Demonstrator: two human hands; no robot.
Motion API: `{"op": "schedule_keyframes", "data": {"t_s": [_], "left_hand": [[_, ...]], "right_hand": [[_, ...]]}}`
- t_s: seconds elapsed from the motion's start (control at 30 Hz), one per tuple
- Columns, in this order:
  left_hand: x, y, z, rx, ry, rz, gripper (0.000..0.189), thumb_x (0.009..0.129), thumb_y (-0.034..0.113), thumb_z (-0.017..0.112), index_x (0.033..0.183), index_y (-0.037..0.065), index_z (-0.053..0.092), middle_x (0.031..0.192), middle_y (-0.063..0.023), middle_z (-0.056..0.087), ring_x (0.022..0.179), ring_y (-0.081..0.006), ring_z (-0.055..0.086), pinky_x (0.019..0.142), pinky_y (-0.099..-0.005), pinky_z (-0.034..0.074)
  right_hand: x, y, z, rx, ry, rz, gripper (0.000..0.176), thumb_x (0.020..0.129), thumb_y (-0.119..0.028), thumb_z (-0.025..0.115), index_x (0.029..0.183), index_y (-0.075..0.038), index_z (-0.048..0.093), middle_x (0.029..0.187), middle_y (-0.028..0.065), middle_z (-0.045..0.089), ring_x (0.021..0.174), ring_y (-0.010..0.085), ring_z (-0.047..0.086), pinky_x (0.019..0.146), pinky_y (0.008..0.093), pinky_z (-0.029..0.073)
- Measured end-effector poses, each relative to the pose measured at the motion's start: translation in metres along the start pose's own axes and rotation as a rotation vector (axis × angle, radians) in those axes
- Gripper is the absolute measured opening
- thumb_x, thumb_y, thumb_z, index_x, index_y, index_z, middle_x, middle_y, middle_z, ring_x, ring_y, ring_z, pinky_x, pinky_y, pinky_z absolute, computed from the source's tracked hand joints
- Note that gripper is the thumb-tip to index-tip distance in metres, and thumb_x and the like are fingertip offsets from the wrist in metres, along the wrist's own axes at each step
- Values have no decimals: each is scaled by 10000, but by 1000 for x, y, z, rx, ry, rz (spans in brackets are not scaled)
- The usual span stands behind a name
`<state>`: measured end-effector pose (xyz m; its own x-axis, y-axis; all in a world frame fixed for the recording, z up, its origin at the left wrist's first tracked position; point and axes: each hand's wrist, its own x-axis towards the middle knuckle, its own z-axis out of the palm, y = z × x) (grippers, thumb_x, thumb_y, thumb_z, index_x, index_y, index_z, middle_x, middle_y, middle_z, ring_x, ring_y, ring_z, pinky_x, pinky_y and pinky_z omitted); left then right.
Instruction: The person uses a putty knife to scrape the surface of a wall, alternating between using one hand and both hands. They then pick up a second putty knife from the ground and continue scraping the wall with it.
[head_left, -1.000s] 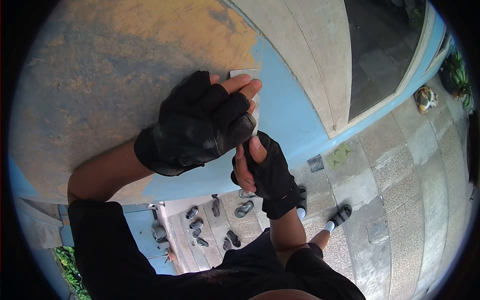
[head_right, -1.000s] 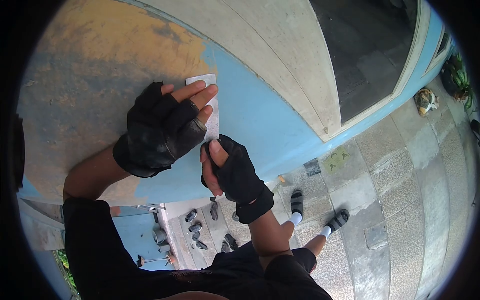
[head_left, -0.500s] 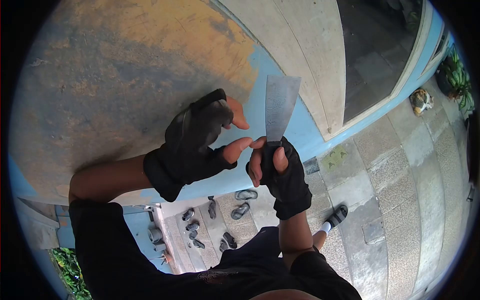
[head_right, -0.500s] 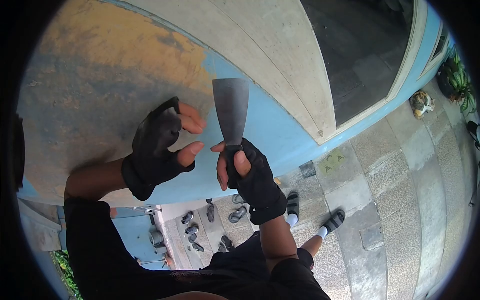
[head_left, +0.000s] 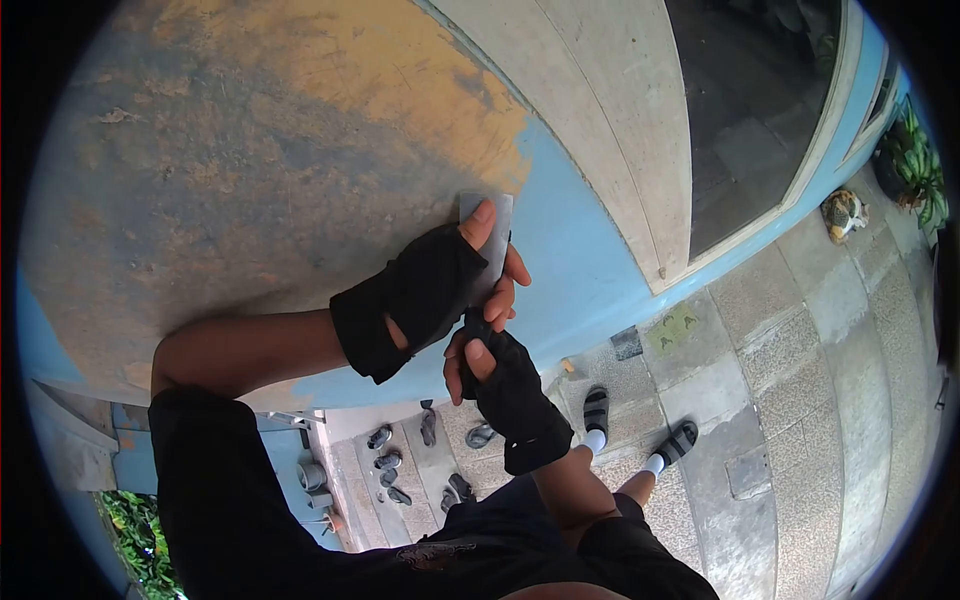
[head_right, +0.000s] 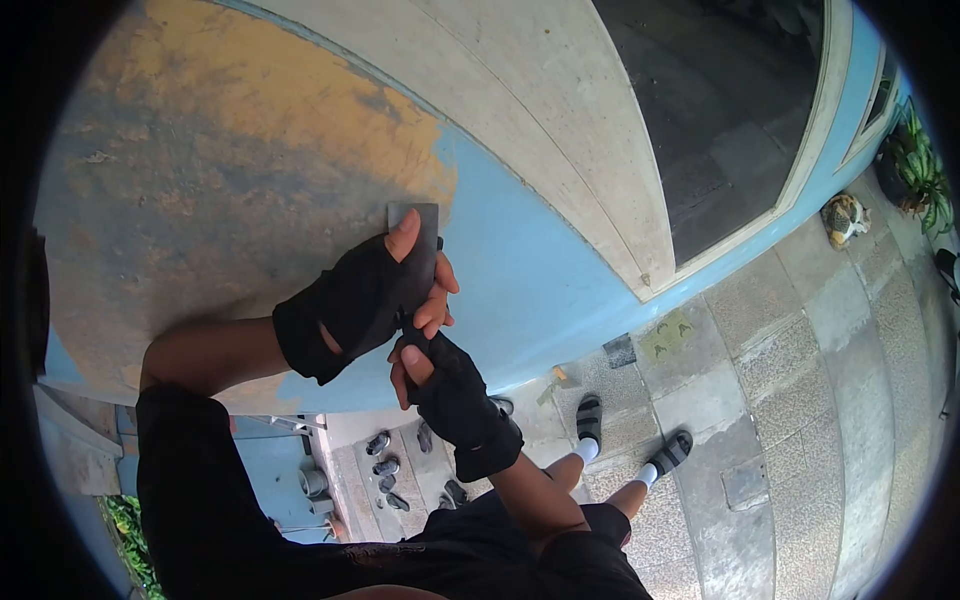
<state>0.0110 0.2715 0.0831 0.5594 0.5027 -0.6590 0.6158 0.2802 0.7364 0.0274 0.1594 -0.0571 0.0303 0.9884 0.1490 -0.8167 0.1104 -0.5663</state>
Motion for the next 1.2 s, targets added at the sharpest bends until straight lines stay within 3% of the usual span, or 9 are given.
{"op": "schedule_keyframes", "data": {"t_s": [0.13,0.23,0.37,0.5,0.67,1.0,1.03,1.13,1.2], "left_hand": [[10,-8,11,-118,179,71,729,963,704,312,891,17,544,569,-27,432,586,-165,480,746,-342,466],[18,-1,27,-117,341,124,702,966,687,338,773,38,525,495,26,363,479,-113,372,584,-296,404],[23,1,22,-76,247,136,694,941,719,377,798,52,509,530,-6,373,519,-134,404,623,-313,437],[24,15,31,-132,257,85,666,943,706,394,775,68,487,523,1,358,501,-130,382,586,-303,421],[22,16,37,-102,319,50,629,953,685,404,762,88,456,534,15,340,499,-118,361,582,-294,415],[31,-2,26,-100,206,73,662,947,707,382,775,76,484,534,23,350,500,-115,375,576,-313,435],[32,-4,24,-57,196,76,678,945,713,372,781,68,497,530,22,359,497,-115,384,577,-316,441],[30,-1,20,-48,68,66,705,951,712,349,791,48,524,530,12,398,495,-115,413,579,-309,449],[24,1,27,61,34,181,705,957,704,343,790,44,530,526,10,407,490,-115,419,574,-305,449]], "right_hand": [[12,14,-6,248,114,39,485,1029,-466,438,865,-23,545,641,60,576,589,126,547,570,260,427],[14,10,-13,-25,190,-32,597,1013,-543,411,729,-38,556,511,26,513,490,132,507,491,276,379],[20,16,-15,-113,242,-178,579,1000,-594,402,760,-82,525,544,12,484,464,110,449,464,260,306],[20,10,-23,-112,209,-131,615,1011,-560,397,718,-44,558,526,27,507,473,130,481,494,274,364],[15,13,-24,306,-28,-55,630,1004,-588,394,717,-49,551,547,34,513,473,144,470,500,276,355],[1,-2,-30,3,110,12,664,1012,-599,342,876,-1,597,631,58,590,569,150,551,593,280,430],[-3,9,-42,12,55,24,780,934,-726,366,1110,7,568,862,128,636,726,182,600,657,289,457],[-18,14,-68,-6,193,0,968,873,-798,385,1381,24,441,1132,127,623,970,195,625,795,293,476],[-32,8,-86,-144,209,57,1161,772,-921,291,1569,-89,155,1474,154,420,1250,285,508,931,381,443]]}}
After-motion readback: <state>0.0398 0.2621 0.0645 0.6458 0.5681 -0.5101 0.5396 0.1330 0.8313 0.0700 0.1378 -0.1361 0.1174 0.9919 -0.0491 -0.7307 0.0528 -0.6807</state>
